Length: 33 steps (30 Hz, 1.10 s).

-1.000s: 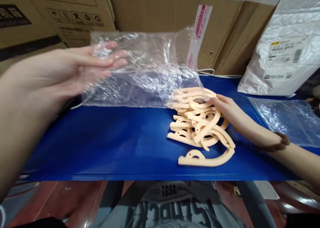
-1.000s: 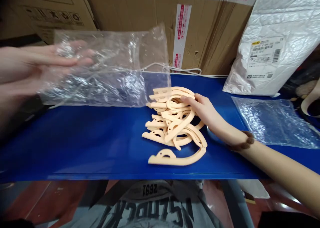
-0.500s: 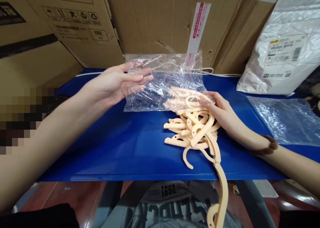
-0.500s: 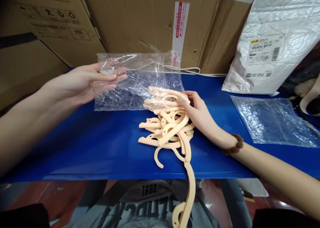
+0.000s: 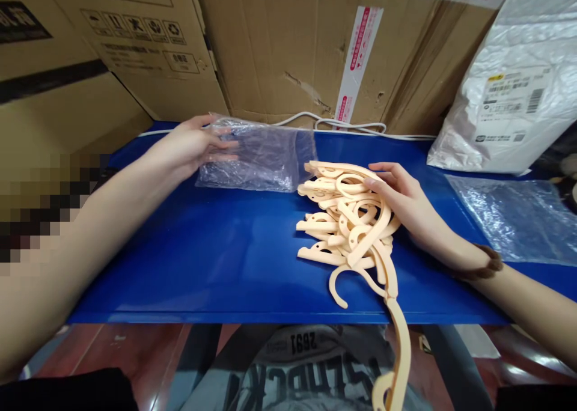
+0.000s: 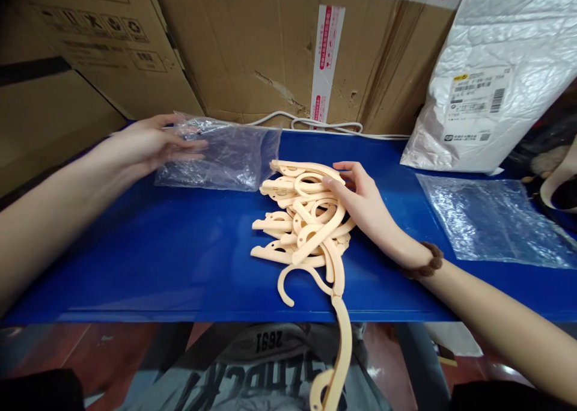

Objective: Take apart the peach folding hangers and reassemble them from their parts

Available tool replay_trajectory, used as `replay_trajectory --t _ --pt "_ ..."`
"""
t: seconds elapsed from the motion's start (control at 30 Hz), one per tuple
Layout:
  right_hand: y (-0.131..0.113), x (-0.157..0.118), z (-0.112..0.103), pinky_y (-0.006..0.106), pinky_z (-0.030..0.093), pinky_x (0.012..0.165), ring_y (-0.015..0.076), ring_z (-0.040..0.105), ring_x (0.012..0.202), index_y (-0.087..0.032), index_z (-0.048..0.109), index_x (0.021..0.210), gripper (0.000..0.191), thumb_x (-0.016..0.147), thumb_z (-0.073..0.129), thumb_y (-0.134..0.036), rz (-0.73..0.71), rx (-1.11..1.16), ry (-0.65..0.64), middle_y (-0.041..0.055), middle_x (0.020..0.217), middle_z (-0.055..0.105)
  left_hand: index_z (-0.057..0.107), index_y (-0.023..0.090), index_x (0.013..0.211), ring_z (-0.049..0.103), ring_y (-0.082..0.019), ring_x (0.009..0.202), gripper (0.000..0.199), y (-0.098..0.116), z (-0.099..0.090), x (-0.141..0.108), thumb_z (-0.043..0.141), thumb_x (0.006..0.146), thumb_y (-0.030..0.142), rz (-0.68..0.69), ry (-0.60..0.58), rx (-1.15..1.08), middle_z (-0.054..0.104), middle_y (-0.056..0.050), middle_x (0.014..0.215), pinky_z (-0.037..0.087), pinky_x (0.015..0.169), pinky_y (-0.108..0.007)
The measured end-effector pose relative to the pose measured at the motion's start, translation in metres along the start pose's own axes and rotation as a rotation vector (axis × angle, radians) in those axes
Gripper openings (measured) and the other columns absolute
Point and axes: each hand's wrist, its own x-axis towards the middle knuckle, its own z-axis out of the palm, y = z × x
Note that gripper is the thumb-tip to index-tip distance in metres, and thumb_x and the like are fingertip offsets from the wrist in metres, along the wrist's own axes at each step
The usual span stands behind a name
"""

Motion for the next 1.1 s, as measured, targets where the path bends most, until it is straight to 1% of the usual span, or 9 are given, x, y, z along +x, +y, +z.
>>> replay_trajectory --t 0.17,0.3,0.4,0.47,0.57,0.7,0.83,0.97,1.1 --pt "0.001 -0.001 -0.001 0.039 0.057 0.087 0.0244 0.068 0.102 -0.025 0.059 0.115 0.042 0.084 0.07 -0.052 -0.002 -0.014 -0.01 0.0039 0.11 0.07 0.02 0.011 0.152 0.043 -0.032 0.138 0.097 -0.008 -0.002 0.003 0.065 0.069 -0.008 0.2 0.133 0.254 0.028 -0.015 0.161 0.045 0.109 -0.053" --pt "0.0 -0.003 -0.003 0.043 0.055 0.094 0.0261 0.065 0.112 -0.027 0.051 0.129 0.056 0.084 0.068 -0.056 0.011 -0.022 0.005 0.0059 0.122 0.066 0.022 0.016 0.149 0.005 -0.035 0.152 0.094 -0.018 -0.009 0.01 0.069 0.069 0.001 0.464 0.178 0.72 0.017 -0.001 0.163 0.001 0.127 -0.056" --pt "-0.005 -0.003 -0.013 0.045 0.052 0.1 0.0273 0.06 0.121 -0.028 0.044 0.138 0.069 0.082 0.069 -0.058 0.023 -0.091 0.021 0.0081 0.131 0.061 0.012 0.027 0.15 -0.015 -0.033 0.151 0.089 -0.018 -0.011 0.009 0.068 0.081 0.014 0.603 0.145 0.903 -0.004 0.015 0.165 -0.014 0.126 -0.054" --pt "-0.011 -0.008 -0.025 0.047 0.051 0.102 0.0285 0.058 0.123 -0.027 0.041 0.14 0.071 0.082 0.069 -0.057 -0.016 -0.174 0.057 0.0102 0.135 0.058 0.009 0.029 0.15 -0.016 -0.03 0.151 0.084 -0.015 -0.006 0.0 0.066 0.089 0.026 0.689 0.136 0.963 -0.01 0.018 0.165 -0.013 0.127 -0.053" --pt "-0.021 -0.029 -0.045 0.048 0.045 0.106 0.0292 0.055 0.124 -0.025 0.046 0.139 0.06 0.087 0.064 -0.052 -0.216 -0.39 0.126 0.0114 0.135 0.056 0.019 0.023 0.151 -0.001 -0.027 0.154 0.069 -0.01 0.014 -0.025 0.059 0.096 0.038 0.86 0.108 0.988 0.006 0.007 0.168 -0.001 0.129 -0.05" --pt "-0.027 -0.078 -0.059 0.036 0.053 0.069 0.0221 0.065 0.078 -0.027 0.058 0.115 0.037 0.092 0.06 -0.055 -0.249 -0.597 -0.077 0.0032 0.09 0.068 0.035 0.022 0.15 0.017 -0.029 0.154 0.057 -0.015 0.06 -0.07 0.045 0.1 0.049 1.08 -0.239 0.891 0.027 -0.01 0.165 0.014 0.126 -0.053" --pt "-0.015 -0.117 -0.049 0.029 0.05 0.061 0.0178 0.063 0.071 -0.024 0.05 0.118 0.043 0.089 0.068 -0.05 -0.221 -0.582 -0.295 0.0025 0.089 0.067 0.041 0.015 0.149 0.016 -0.037 0.154 0.083 -0.021 0.102 -0.101 0.058 0.088 0.068 1.08 -0.581 0.877 0.03 -0.02 0.163 0.019 0.123 -0.058" --pt "-0.009 -0.127 -0.041 0.026 0.052 0.063 0.0151 0.061 0.07 -0.027 0.039 0.125 0.042 0.094 0.064 -0.04 -0.189 -0.437 -0.381 0.0007 0.091 0.065 0.044 0.012 0.149 0.025 -0.033 0.151 0.068 -0.019 0.122 -0.106 0.061 0.092 0.047 1.063 -0.754 0.889 0.038 -0.018 0.159 0.02 0.124 -0.052" --pt "-0.017 -0.123 -0.058 0.026 0.056 0.064 0.0175 0.065 0.075 -0.03 0.039 0.122 0.042 0.092 0.066 -0.042 0.036 -0.252 -0.394 0.001 0.091 0.066 0.045 0.012 0.148 0.03 -0.028 0.15 0.052 -0.015 0.119 -0.102 0.049 0.099 0.032 1.007 -0.833 0.873 0.042 -0.015 0.157 0.023 0.124 -0.048"
